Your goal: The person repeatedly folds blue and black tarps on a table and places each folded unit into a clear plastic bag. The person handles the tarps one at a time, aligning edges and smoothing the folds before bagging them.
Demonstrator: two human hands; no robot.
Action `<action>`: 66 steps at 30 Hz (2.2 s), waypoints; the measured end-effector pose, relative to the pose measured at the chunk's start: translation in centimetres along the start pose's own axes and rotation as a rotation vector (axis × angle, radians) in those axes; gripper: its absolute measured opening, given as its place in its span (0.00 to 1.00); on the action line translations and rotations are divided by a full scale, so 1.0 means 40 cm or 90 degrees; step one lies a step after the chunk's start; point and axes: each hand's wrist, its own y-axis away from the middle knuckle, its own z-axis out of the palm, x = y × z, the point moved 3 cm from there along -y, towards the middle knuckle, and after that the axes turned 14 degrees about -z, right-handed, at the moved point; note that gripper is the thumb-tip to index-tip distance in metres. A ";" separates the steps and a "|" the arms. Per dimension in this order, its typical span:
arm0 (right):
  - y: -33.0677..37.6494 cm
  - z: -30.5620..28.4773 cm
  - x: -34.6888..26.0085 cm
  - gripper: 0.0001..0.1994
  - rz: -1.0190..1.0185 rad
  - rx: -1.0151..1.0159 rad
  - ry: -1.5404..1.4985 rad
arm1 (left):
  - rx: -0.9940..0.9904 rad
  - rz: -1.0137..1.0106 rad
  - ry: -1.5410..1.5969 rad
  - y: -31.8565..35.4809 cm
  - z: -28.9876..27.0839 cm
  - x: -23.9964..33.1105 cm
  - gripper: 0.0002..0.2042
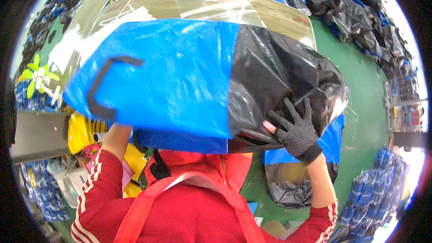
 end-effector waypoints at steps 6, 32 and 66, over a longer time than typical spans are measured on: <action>0.139 0.142 0.008 0.16 0.005 -0.152 -0.055 | -0.123 -0.275 0.118 0.055 -0.269 -0.434 0.29; 0.107 0.179 0.302 0.31 0.307 -0.102 -0.008 | -0.139 0.561 -0.316 -0.038 0.543 0.784 0.34; -0.062 0.236 0.429 0.17 0.223 -0.045 -0.153 | -0.168 0.665 -0.168 -0.014 0.658 0.797 0.25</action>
